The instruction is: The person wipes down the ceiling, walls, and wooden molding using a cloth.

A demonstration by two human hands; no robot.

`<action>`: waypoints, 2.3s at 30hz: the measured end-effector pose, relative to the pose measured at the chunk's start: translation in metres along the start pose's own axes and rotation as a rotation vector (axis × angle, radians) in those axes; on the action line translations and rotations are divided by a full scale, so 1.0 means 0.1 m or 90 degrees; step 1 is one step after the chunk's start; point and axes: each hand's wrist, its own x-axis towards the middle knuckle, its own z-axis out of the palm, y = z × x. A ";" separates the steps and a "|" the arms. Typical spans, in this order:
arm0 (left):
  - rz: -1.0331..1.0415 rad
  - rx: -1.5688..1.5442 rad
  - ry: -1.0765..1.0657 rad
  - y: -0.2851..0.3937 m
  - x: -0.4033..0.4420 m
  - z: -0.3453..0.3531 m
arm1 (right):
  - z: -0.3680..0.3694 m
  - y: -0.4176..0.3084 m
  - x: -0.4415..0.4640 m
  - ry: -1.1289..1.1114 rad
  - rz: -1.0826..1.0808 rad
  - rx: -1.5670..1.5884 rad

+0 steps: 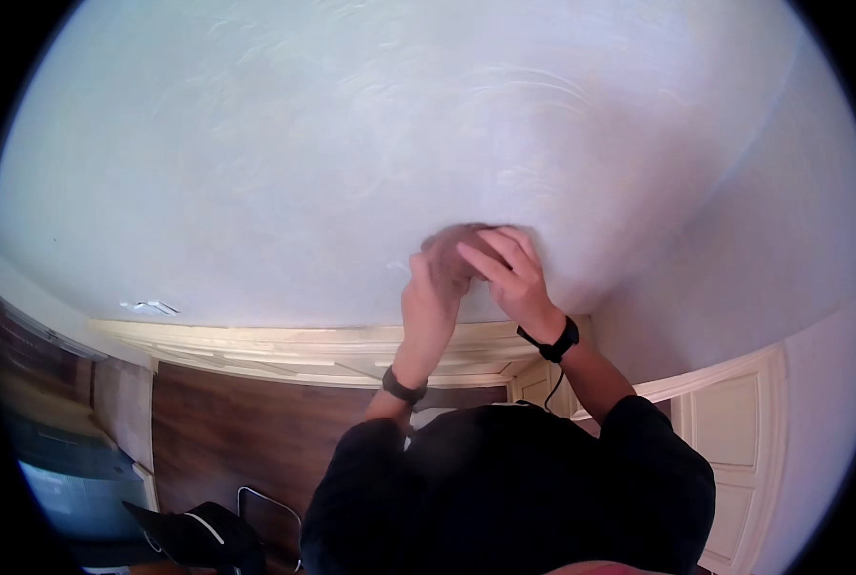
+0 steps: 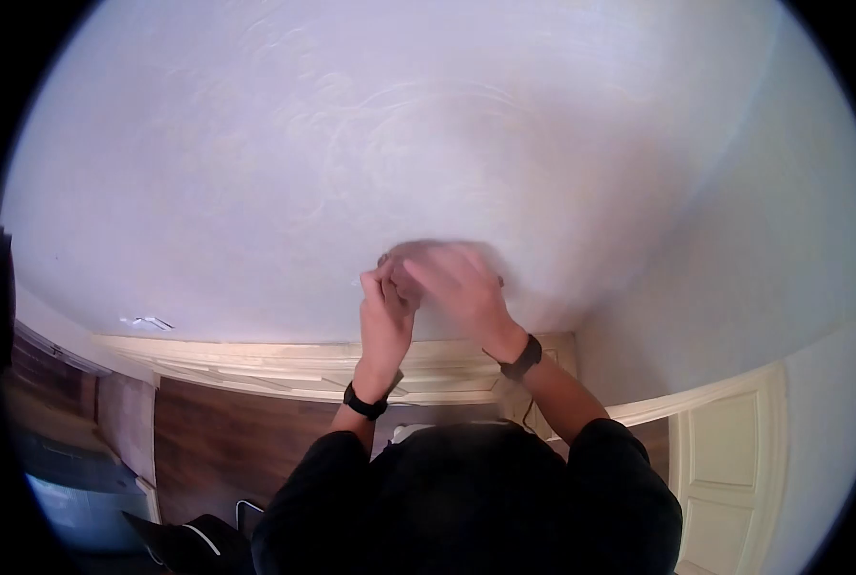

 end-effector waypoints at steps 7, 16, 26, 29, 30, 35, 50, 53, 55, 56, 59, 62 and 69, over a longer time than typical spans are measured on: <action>0.070 -0.095 0.001 0.56 0.46 0.12 | -0.47 0.13 0.27 0.067 0.047 -0.086; 0.070 -0.052 -0.177 0.52 0.25 0.62 | -0.49 0.33 -0.48 0.183 0.162 -0.130; -0.011 0.029 -0.158 0.14 0.04 0.17 | -0.12 0.10 -0.43 0.106 0.162 -0.034; 0.026 0.032 -0.078 0.27 0.19 -0.02 | -0.08 0.03 -0.10 0.128 0.121 -0.003; 0.039 0.024 -0.052 0.32 0.25 -0.08 | -0.08 0.01 0.02 0.144 0.115 0.006; 0.203 0.200 0.081 0.60 0.71 -0.18 | -0.25 -0.02 0.51 0.202 0.109 0.036; 0.217 -0.042 -0.040 1.13 1.16 0.08 | -1.03 0.18 0.88 0.184 0.143 -0.091; 0.173 -0.061 -0.121 0.90 0.90 0.29 | -0.98 0.24 0.46 0.157 0.184 -0.107; 0.174 -0.040 -0.140 0.76 0.70 0.43 | -0.90 0.27 0.13 0.141 0.230 -0.094; 0.165 -0.040 -0.152 0.70 0.61 0.49 | -0.85 0.30 -0.02 0.134 0.243 -0.087; 0.100 -0.027 -0.222 0.52 0.32 0.64 | -0.69 0.34 -0.45 0.121 0.289 -0.061; 0.022 -0.003 -0.305 0.39 0.11 0.83 | -0.60 0.40 -0.80 0.136 0.319 -0.039; 0.114 0.005 -0.300 0.62 0.19 1.11 | -0.71 0.50 -0.99 0.193 0.368 -0.017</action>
